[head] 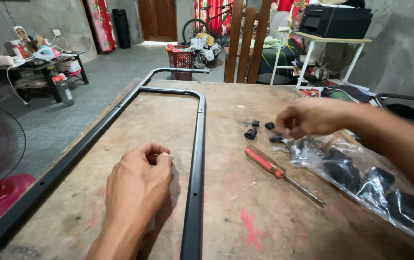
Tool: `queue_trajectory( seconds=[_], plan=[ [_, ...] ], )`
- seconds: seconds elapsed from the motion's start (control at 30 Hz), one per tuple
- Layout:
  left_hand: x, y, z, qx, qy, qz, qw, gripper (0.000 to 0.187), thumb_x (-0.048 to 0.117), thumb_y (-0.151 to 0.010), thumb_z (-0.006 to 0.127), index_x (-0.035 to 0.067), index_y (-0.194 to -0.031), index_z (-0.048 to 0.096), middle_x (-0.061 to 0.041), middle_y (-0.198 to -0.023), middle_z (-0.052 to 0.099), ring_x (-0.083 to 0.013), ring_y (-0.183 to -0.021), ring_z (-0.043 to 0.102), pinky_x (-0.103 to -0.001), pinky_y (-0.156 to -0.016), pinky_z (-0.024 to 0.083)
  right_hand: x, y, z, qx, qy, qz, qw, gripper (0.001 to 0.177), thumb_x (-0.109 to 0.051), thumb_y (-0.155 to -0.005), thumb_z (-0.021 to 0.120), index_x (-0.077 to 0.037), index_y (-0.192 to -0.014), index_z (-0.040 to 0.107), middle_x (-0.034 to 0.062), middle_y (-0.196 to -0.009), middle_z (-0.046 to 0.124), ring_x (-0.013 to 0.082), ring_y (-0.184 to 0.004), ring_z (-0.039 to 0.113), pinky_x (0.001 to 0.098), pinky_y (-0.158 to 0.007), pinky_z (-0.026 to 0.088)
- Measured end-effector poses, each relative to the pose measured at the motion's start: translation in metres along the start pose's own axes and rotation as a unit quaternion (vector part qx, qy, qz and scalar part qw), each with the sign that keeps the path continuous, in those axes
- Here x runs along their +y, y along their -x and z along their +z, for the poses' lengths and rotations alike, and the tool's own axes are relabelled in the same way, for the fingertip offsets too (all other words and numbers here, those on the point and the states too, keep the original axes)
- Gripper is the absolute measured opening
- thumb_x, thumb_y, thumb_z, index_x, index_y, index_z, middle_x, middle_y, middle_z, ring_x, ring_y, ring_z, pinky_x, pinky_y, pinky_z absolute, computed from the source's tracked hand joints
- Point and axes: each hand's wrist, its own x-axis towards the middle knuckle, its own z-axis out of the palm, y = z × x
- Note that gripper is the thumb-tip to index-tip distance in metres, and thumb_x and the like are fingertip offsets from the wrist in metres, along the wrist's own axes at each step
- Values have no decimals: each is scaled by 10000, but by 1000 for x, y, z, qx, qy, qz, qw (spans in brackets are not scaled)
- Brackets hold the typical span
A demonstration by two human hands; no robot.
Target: The person assembles a black metal furniture frame on a wooden work table. They insert a crossbar into the frame, press rubber feet onto the tube ends, drive screws into pre-drilled holes using a red-handled screwdriver, and fit additional tubes and caps onto the frame ends.
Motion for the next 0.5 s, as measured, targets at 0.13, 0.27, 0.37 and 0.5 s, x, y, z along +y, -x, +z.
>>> queue_trajectory(
  seconds=[0.13,0.27,0.37,0.5],
  plan=[
    [1,0,0,1,-2,13,1000,324,350,-811,610,197,-1033,788,-92,-933,791,-307,-886,747,-421,-832,554,16,12,-16,-40,-92,35,994,239,-126,-870,761,-92,-1107,757,53,-994,814,141,-949,727,325,-905,576],
    [0,0,0,-12,-2,-5,1000,327,353,-813,617,213,-1054,787,-116,-887,797,-303,-876,756,-416,-837,560,12,19,-20,-19,-100,35,994,341,-205,-870,742,-141,-1202,783,-2,-1060,797,105,-1009,749,295,-957,571],
    [-2,1,0,-3,10,1,1000,322,354,-804,621,204,-1028,796,-99,-894,794,-295,-883,753,-409,-838,559,-2,21,-22,61,-79,72,992,341,-246,-912,688,-165,-1239,739,5,-1090,765,145,-1014,740,334,-945,577],
    [-1,0,1,4,3,23,1000,322,354,-813,612,202,-1021,804,-100,-902,792,-294,-891,751,-406,-841,559,-20,21,-22,85,-35,128,987,346,-316,-941,732,-188,-1261,724,63,-1029,798,241,-934,707,391,-895,576]
  ],
)
